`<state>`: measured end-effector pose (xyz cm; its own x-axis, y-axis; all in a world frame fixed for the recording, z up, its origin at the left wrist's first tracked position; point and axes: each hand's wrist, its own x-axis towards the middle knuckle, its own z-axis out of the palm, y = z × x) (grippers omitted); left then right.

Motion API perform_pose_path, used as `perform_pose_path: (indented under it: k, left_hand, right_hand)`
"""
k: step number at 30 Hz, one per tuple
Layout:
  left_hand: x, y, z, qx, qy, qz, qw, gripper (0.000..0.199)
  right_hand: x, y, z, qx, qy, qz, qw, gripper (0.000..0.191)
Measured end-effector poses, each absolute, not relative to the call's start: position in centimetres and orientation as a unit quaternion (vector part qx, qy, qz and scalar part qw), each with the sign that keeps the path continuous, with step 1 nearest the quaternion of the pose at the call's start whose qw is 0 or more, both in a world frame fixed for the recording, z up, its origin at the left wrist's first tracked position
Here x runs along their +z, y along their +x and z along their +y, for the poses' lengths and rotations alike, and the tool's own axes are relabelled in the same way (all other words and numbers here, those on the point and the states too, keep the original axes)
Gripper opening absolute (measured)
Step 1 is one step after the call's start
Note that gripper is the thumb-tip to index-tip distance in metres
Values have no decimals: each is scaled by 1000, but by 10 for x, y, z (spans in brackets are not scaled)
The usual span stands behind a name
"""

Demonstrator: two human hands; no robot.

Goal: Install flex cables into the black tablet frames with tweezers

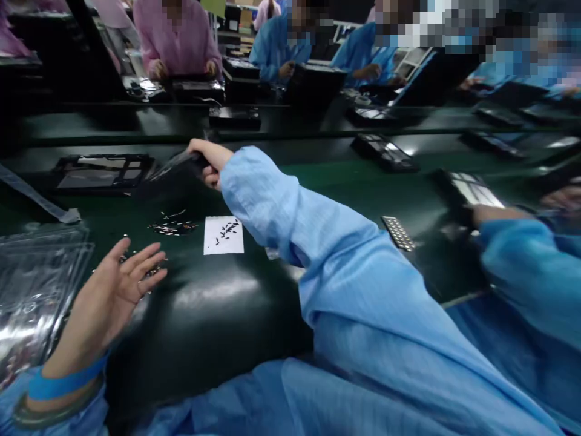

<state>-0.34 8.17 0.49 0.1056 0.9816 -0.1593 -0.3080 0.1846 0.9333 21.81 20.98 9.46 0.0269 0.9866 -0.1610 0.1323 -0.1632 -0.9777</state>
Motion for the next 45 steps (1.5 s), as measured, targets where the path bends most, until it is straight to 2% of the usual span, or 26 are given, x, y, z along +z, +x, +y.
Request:
perform_pose_path:
  k: [3,5,7,9,11,14,16,18,22,28,34,45]
  left_hand:
    - [16,9,77,542,311,430,652,41]
    - [19,15,70,557,294,485,607,23]
    - [19,14,62,554,301,544,554,6]
    - [16,3,56,527,328,581,526,13]
    - [13,-13,54,495,367,595,516,26]
    - [12,-32,57,417,390,608,552,46]
    - [13,-35,61,330,394,626,586,59]
    - [12,-30,63,261,426,642,581,64]
    - [1,-20,65,234,559,647,462,50]
    - [-9,-15,62,284,782,538,138,45]
    - [-25,-12,62,227,870,419,125,41]
    - [-33,-12,61,235,875,416,80,42]
  right_hand:
    - [96,214,144,631,-549,-419,353,40]
    - [92,221,102,655,-536,-442,298,44]
    - [84,241,69,617,-524,-530,253,44]
    - [72,272,44,513,-553,-598,271,40]
    - [56,307,27,418,-611,-562,367,41]
    - [25,350,10,369,-623,-435,535,46]
    - [2,366,2,352,-624,-369,592,56]
    - [-20,373,-5,344,-628,-328,616,67]
    - [-51,370,-14,326,-622,-341,626,60]
    - [-64,362,-5,286,-625,-405,603,42]
    - [-74,361,12,218,-642,-452,579,27]
    - [-76,362,13,196,-654,-476,554,23]
